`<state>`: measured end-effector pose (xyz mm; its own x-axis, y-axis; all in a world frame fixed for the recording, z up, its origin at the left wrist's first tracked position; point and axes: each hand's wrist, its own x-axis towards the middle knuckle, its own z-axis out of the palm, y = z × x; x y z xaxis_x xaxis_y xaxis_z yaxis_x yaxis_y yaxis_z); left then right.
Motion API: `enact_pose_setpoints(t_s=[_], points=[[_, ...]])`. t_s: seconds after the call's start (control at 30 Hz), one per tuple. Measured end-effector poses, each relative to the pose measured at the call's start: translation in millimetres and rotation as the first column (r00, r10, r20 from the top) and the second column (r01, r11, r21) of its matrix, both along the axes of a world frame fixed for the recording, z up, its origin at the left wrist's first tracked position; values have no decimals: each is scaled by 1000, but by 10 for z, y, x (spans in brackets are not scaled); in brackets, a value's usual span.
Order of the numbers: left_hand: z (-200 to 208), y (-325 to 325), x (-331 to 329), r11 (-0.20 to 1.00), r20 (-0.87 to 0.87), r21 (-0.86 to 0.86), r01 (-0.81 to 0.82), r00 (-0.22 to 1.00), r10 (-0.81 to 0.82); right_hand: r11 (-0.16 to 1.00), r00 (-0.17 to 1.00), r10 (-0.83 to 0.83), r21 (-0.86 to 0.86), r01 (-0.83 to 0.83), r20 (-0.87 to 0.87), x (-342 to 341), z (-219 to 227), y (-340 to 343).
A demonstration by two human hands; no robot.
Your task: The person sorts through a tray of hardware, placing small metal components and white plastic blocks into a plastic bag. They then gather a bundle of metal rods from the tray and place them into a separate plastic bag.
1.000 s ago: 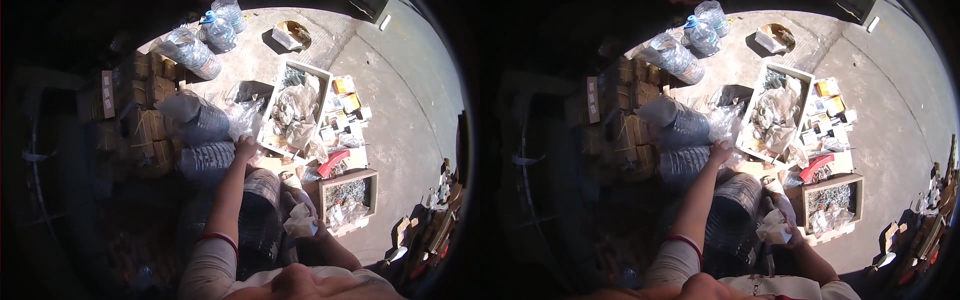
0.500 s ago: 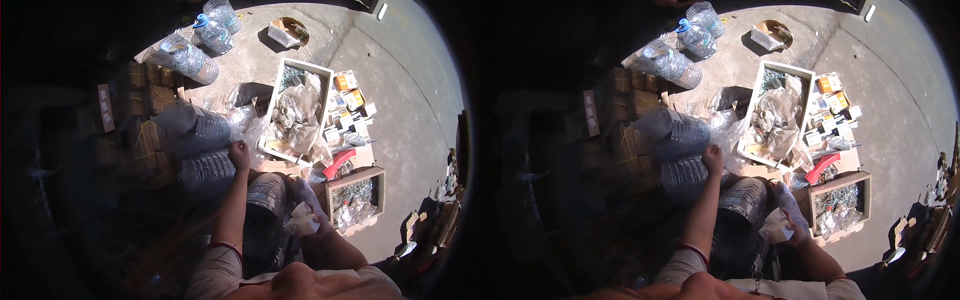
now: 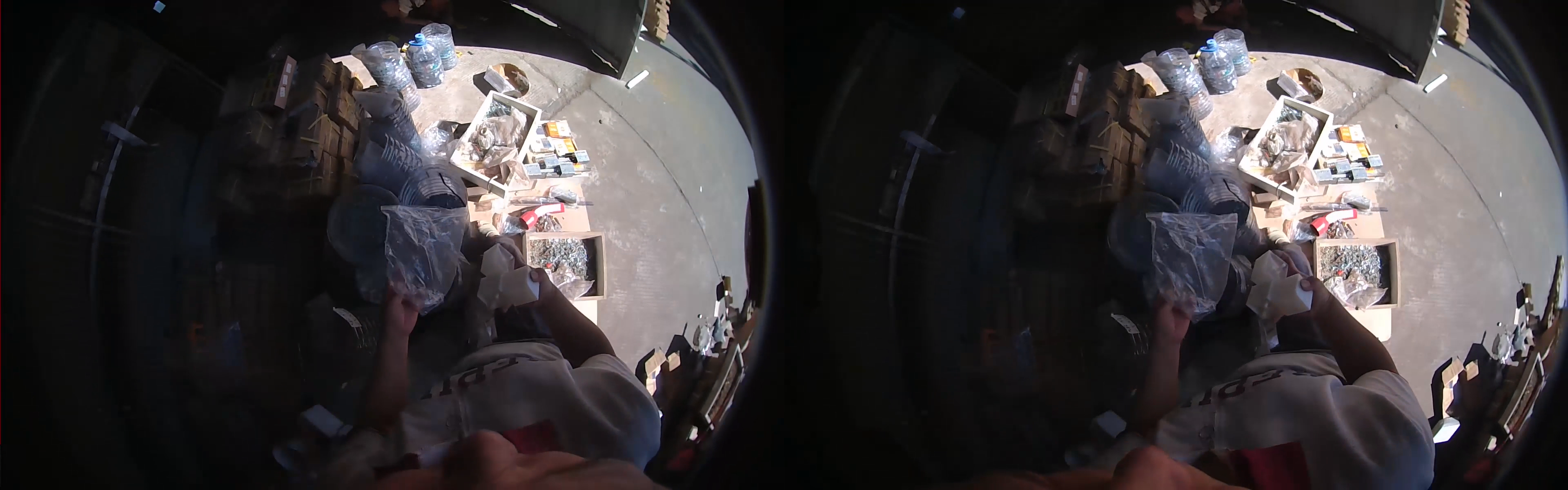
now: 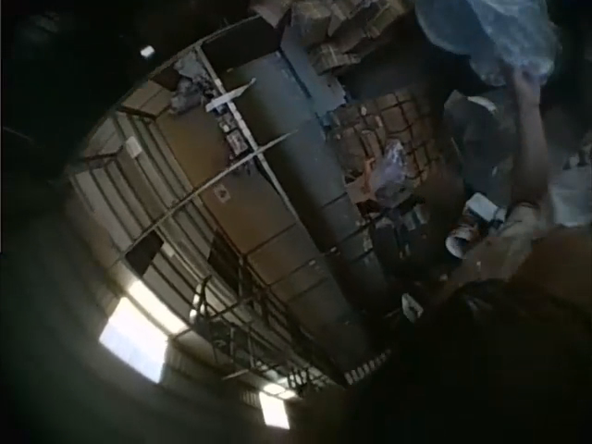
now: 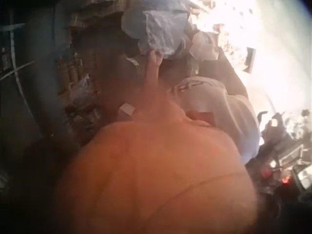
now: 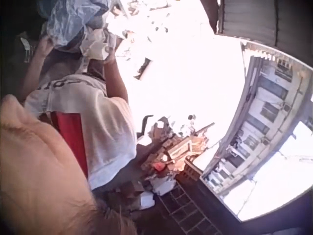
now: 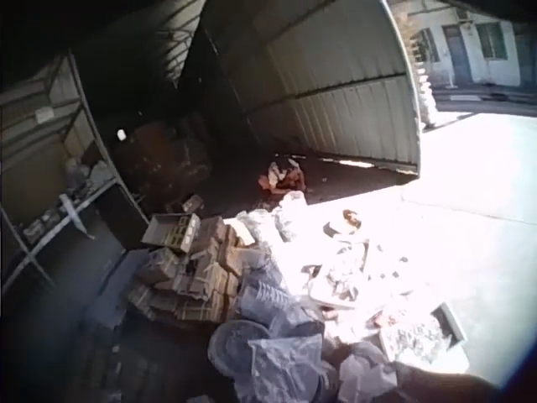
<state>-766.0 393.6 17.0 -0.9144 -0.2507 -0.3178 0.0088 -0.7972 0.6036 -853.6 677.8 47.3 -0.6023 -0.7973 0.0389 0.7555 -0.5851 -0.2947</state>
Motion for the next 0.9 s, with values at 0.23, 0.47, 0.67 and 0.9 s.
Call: enact_pose_setpoints(t_s=[0.23,0.47,0.67,0.9], points=[[-36,337,1442,987,-177,-24,157,971,-159,977,968,186,-71,-199,-167,1067,605,-315],[105,380,2077,974,-11,-203,-97,995,97,962,899,270,48,-270,-346,1862,1251,-208],[1131,325,2727,867,11,-466,-174,979,202,952,774,268,282,-120,-574,2067,1229,-14],[1399,944,3406,609,136,-770,189,982,-132,938,696,264,345,-24,-668,2589,1081,351]])
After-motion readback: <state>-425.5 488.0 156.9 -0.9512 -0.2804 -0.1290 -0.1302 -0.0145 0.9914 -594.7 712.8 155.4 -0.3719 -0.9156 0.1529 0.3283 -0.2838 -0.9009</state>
